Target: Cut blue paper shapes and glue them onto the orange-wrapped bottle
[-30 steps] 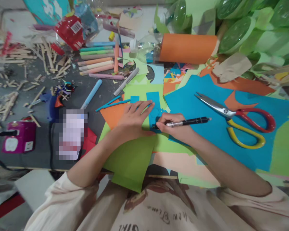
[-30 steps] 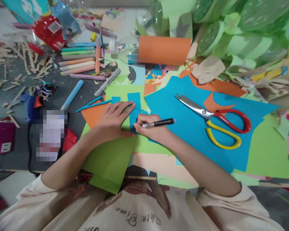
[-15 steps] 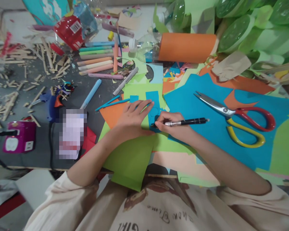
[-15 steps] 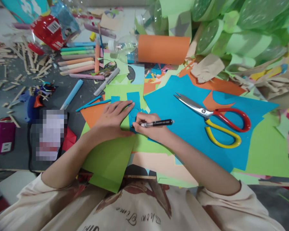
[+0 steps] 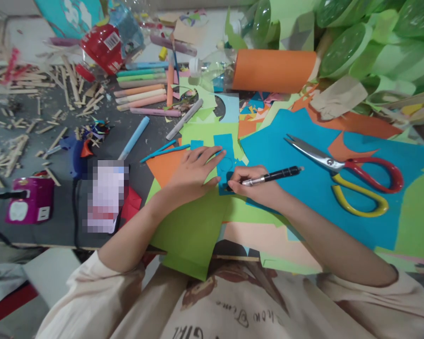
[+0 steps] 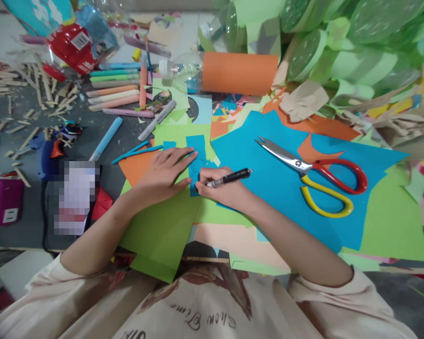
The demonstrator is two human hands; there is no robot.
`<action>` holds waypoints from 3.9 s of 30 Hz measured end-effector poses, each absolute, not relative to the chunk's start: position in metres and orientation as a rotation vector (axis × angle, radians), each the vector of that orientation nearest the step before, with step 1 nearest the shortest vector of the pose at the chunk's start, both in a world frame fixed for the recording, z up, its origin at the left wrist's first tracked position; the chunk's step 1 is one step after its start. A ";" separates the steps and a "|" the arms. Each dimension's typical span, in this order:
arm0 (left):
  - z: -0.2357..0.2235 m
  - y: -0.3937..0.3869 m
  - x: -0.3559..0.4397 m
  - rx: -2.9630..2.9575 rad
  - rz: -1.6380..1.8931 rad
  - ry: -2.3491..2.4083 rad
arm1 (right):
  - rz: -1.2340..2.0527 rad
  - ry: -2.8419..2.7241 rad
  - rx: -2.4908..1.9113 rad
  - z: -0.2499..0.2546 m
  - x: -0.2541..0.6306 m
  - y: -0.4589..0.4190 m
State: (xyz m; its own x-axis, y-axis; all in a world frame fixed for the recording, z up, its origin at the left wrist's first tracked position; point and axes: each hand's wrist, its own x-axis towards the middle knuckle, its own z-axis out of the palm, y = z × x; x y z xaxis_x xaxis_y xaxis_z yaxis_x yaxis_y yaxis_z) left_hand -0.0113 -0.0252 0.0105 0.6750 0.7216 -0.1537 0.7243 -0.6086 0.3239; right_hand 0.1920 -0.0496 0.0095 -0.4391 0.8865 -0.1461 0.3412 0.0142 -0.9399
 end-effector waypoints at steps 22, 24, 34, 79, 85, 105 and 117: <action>0.011 -0.025 -0.011 2.518 0.006 1.158 | 1.477 -1.830 -1.202 0.010 0.193 -0.049; 0.011 -0.026 -0.011 2.517 0.010 1.156 | 1.474 -1.834 -1.204 0.010 0.193 -0.048; 0.012 -0.025 -0.011 2.506 -0.003 1.167 | 1.488 -1.832 -1.199 0.011 0.194 -0.047; 0.009 -0.025 -0.010 2.547 0.034 1.169 | 1.168 -1.600 -1.440 0.010 0.202 -0.043; 0.011 -0.025 -0.010 2.546 0.017 1.162 | 1.160 -1.635 -1.437 0.011 0.202 -0.043; 0.011 -0.025 -0.010 2.553 0.003 1.166 | 1.188 -1.595 -1.422 0.012 0.202 -0.044; 0.010 -0.024 -0.010 2.539 0.000 1.160 | 1.257 -1.653 -1.341 0.013 0.202 -0.046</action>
